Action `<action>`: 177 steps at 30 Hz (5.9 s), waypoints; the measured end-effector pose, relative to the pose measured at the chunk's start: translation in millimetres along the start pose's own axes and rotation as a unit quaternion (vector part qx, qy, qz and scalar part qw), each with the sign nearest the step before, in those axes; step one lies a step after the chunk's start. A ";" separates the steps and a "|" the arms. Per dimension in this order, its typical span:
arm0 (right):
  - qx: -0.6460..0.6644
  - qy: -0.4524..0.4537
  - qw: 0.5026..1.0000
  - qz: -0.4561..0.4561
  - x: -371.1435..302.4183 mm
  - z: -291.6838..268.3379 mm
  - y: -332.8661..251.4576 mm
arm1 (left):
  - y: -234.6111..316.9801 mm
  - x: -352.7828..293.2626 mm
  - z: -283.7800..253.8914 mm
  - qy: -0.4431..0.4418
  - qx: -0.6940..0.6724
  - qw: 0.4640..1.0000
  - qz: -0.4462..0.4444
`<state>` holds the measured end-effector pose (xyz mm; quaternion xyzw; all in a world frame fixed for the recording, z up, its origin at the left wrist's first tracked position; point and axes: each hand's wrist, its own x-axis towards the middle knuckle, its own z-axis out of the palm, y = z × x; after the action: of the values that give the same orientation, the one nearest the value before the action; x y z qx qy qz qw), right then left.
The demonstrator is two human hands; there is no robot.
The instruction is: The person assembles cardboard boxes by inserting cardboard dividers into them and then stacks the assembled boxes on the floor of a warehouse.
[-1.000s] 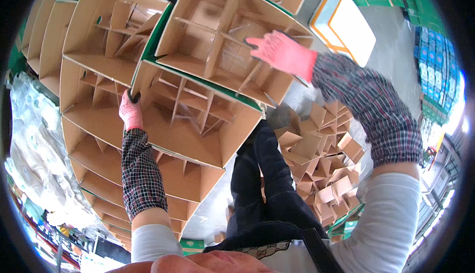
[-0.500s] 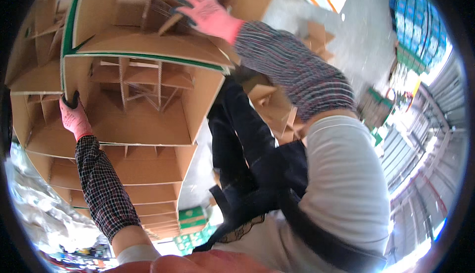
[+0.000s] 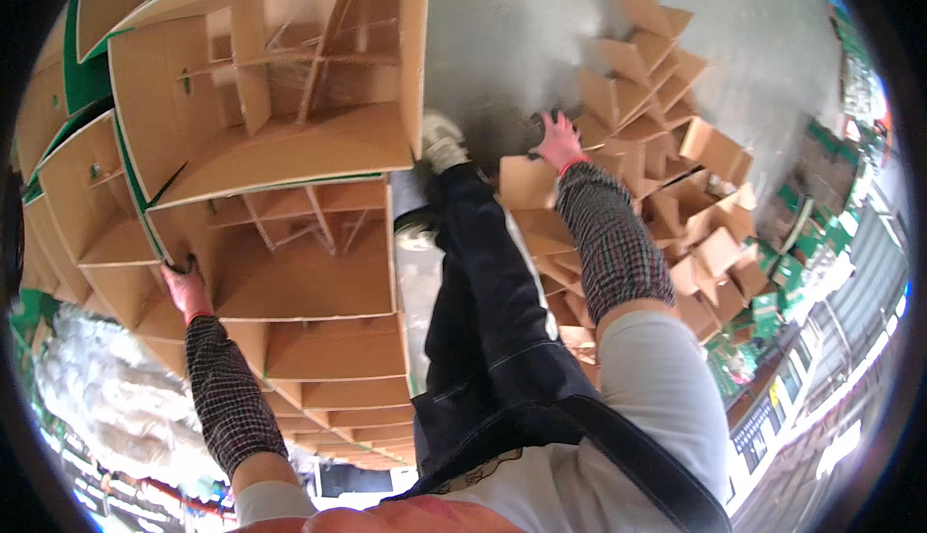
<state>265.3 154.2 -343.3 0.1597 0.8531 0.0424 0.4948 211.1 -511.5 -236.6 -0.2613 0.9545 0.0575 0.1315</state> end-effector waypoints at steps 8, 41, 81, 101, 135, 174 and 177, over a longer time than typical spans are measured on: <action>0.224 0.135 0.964 -0.047 -38.7 7.5 75.2 | 63.0 -48.0 -7.9 0.046 0.190 0.978 -0.075; -0.346 0.177 0.516 -0.763 -285.6 -597.2 -323.2 | 414.1 -35.3 -319.2 0.011 -0.445 0.860 -0.250; -0.380 0.323 0.476 -0.725 34.0 -509.6 -757.4 | 251.7 235.6 -53.8 0.188 -0.186 0.903 -0.338; -0.181 0.252 0.791 -0.527 31.0 -607.4 -644.8 | 254.7 238.2 -73.5 0.126 -0.145 0.913 -0.360; -0.520 -0.268 0.373 -0.720 -264.2 -349.3 -248.9 | 364.5 -321.2 -228.7 -0.042 -0.454 0.811 -0.365; 0.042 0.198 0.596 -0.777 38.9 -659.4 -629.6 | 337.1 305.2 -64.5 0.152 -0.137 0.951 -0.231; -0.004 0.165 0.669 -0.725 -1.0 -637.2 -480.1 | 339.7 300.3 -63.2 0.163 -0.176 0.942 -0.236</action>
<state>-391.5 -245.4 -130.2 -0.5205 0.7679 -0.3002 0.2220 -226.4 -377.0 -246.5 -0.5040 0.8484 0.1482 -0.0643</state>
